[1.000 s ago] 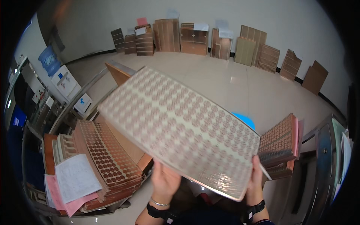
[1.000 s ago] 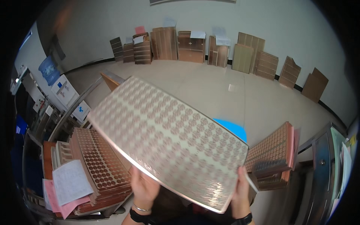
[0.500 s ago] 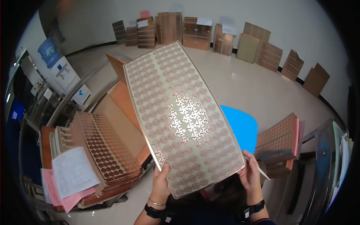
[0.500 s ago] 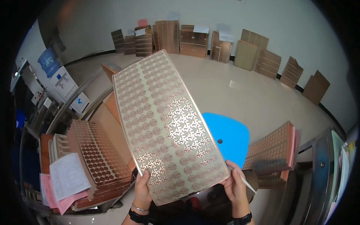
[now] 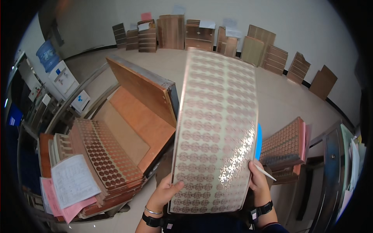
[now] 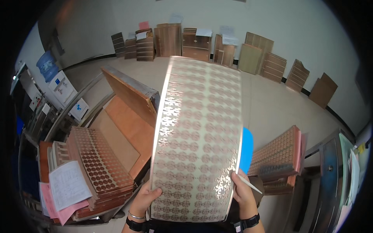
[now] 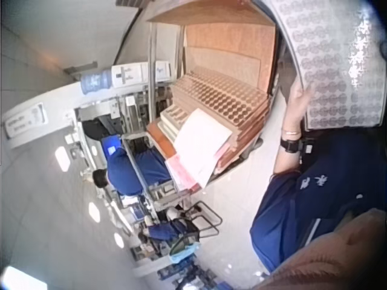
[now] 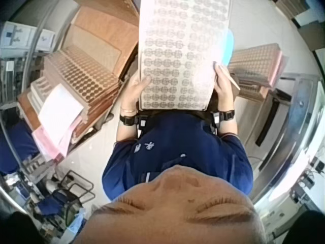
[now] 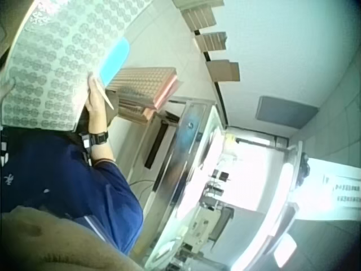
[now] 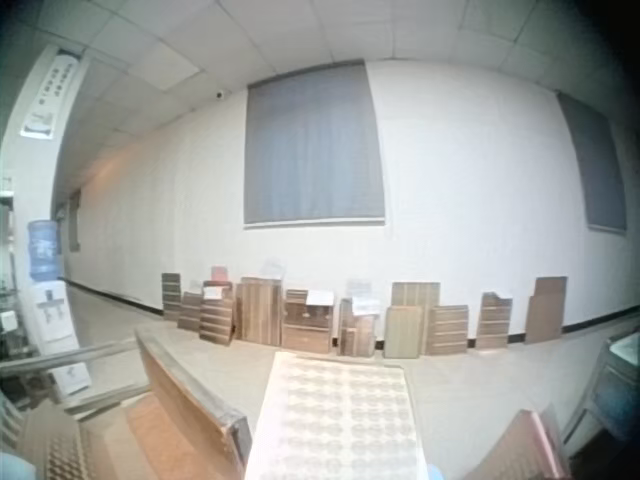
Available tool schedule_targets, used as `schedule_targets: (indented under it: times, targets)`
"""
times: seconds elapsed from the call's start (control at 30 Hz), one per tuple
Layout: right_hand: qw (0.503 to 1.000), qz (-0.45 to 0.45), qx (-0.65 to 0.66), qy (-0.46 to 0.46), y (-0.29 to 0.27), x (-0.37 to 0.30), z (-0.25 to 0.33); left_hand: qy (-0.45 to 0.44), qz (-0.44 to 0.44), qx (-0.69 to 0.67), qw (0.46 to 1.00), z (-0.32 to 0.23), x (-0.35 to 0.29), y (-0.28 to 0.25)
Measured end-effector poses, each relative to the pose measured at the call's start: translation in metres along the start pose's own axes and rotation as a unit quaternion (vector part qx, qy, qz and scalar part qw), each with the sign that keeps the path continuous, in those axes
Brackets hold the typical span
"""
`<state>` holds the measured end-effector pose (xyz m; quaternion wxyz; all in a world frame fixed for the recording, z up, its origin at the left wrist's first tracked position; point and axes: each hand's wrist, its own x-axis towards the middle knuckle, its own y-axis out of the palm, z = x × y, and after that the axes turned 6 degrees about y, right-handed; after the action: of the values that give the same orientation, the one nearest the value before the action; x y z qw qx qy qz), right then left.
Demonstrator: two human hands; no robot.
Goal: Inspecting metal sheets with circular components and recording data on an inspection form.
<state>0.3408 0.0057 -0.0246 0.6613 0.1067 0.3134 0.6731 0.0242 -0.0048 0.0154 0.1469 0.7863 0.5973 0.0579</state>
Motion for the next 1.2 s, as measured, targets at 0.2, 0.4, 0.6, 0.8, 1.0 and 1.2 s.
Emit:
schedule_targets:
  times: [0.2, 0.4, 0.6, 0.8, 1.0, 1.2]
  targets:
    - [0.989, -0.05, 0.109, -0.092, -0.003, -0.002, 0.006, 0.063, 0.061, -0.283, 0.955, 0.016, 0.009, -0.016]
    - [0.983, -0.013, 0.144, -0.113, 0.012, 0.002, -0.016, 0.092, -0.045, -0.317, 0.943, 0.063, 0.013, 0.005]
    - [0.983, -0.032, 0.136, -0.118, -0.011, -0.003, -0.01, 0.048, -0.138, -0.333, 0.932, 0.059, 0.026, 0.017]
    - [0.93, -0.148, 0.175, -0.286, -0.112, -0.027, 0.054, 0.094, -0.201, -0.215, 0.951, 0.045, 0.024, -0.026]
    - [0.93, -0.27, 0.004, -0.247, -0.121, -0.061, 0.082, 0.11, -0.281, -0.156, 0.941, 0.038, 0.014, -0.059]
    - [0.925, -0.232, -0.264, -0.143, -0.105, -0.07, 0.097, 0.095, -0.296, -0.062, 0.948, 0.045, 0.011, -0.082]
